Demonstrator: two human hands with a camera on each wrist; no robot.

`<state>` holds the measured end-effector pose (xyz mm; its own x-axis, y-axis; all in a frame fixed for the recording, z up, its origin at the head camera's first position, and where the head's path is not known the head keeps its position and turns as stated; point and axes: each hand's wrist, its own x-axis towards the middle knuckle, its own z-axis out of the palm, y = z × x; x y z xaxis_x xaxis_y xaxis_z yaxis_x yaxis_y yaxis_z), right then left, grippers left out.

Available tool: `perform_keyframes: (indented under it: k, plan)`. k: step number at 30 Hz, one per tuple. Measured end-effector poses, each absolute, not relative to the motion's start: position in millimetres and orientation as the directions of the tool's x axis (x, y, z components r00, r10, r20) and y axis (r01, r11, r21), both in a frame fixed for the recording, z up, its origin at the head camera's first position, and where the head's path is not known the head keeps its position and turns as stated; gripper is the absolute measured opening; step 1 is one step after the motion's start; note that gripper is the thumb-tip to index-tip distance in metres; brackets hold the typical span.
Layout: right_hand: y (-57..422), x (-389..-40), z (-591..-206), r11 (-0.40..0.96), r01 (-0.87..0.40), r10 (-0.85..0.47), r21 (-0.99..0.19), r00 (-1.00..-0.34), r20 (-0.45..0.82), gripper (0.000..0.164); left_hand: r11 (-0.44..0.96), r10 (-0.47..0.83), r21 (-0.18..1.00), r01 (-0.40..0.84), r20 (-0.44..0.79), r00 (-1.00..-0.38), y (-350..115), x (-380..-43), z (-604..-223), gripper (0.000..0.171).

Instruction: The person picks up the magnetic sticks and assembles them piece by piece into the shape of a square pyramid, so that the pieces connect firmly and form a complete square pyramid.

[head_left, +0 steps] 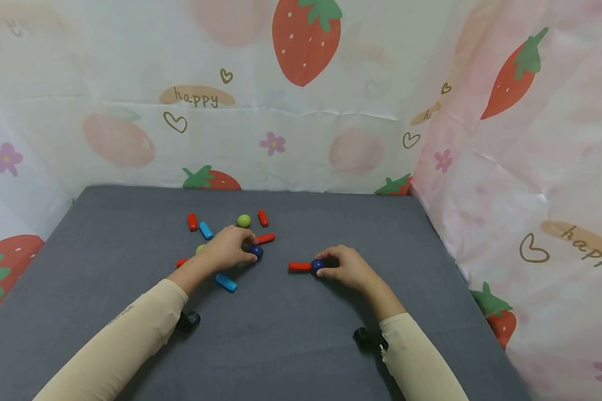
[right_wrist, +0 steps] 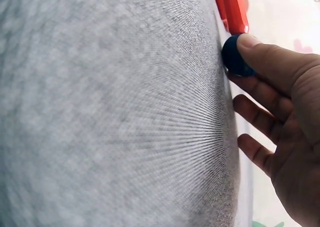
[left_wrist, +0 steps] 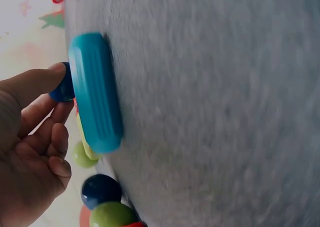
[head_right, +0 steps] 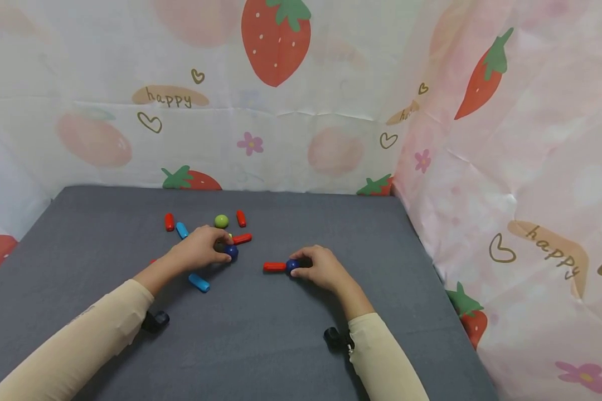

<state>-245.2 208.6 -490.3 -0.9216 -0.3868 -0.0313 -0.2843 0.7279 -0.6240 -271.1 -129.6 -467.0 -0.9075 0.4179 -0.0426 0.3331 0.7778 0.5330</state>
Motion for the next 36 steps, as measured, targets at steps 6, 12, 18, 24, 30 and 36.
perform_keyframes:
  k: [6,12,18,24,30,36]
  plan:
    - [209,-245,-488,0.724,-0.283,-0.386,-0.629,-0.922,-0.029,0.033,0.74,0.475,0.557,0.376,-0.036,-0.879,-118,-262,-464,0.032]
    - [208,-245,-488,0.725,-0.283,-0.386,-0.628,-0.922,-0.03,0.032,0.73,0.505,0.553,0.401,-0.041,-0.862,-103,-256,-464,0.031]
    - [207,-246,-488,0.729,-0.278,-0.379,-0.625,-0.925,-0.031,0.031,0.724,0.506,0.564,0.398,-0.041,-0.861,-94,-252,-463,0.029]
    - [207,-246,-487,0.734,-0.284,-0.382,-0.617,-0.924,-0.029,0.032,0.713,0.498,0.593,0.373,-0.054,-0.865,-87,-255,-469,0.028]
    - [206,-247,-487,0.737,-0.281,-0.378,-0.615,-0.925,-0.03,0.032,0.705,0.499,0.617,0.349,-0.082,-0.863,-79,-259,-477,0.029]
    - [205,-245,-487,0.739,-0.279,-0.376,-0.613,-0.926,-0.032,0.032,0.71,0.482,0.629,0.317,-0.106,-0.87,-74,-258,-479,0.028]
